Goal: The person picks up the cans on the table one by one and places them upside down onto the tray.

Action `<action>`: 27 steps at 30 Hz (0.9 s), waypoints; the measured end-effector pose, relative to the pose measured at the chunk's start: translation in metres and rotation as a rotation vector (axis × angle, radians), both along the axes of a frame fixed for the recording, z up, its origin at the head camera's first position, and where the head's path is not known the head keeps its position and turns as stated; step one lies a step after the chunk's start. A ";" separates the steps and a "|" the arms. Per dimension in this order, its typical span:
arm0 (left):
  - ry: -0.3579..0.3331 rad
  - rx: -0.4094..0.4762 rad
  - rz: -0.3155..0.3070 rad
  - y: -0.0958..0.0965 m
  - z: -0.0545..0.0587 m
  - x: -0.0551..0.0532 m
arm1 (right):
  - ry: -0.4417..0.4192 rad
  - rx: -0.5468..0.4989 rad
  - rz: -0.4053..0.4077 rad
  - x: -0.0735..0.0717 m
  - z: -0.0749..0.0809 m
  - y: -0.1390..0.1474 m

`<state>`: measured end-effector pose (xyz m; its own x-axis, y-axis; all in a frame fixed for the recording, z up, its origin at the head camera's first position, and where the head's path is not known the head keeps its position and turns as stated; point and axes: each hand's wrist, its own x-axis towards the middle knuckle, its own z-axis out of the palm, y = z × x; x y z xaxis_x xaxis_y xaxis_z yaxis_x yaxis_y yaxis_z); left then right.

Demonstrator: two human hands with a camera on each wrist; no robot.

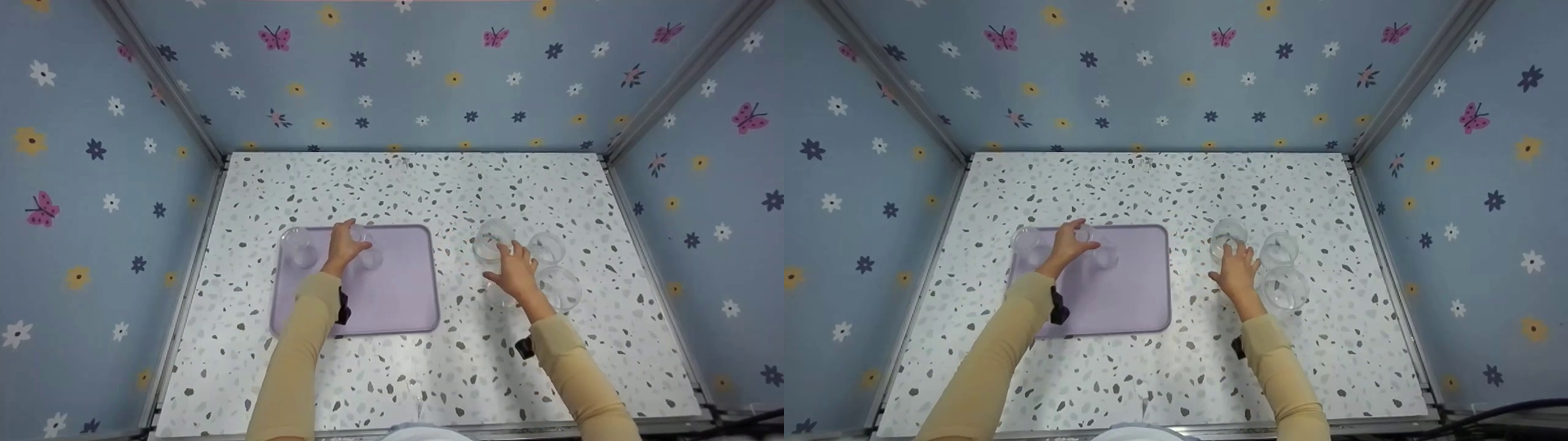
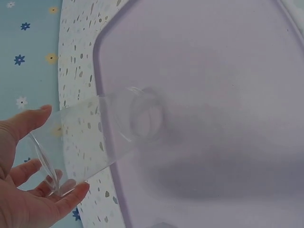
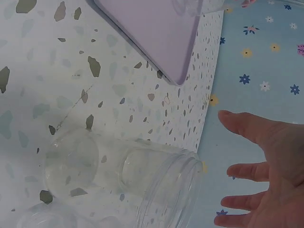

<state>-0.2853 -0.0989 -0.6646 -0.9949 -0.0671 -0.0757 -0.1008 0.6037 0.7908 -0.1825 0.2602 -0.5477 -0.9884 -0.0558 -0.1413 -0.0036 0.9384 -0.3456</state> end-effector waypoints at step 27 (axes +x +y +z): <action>-0.148 -0.211 -0.047 0.018 0.091 0.031 | -0.265 -0.069 -0.129 0.001 -0.004 0.023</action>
<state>-0.2542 -0.0804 -0.5739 -0.9764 -0.0509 -0.2099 -0.1742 0.7606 0.6254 -0.1813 0.2833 -0.5515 -0.9171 0.0498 -0.3956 0.2134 0.8994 -0.3816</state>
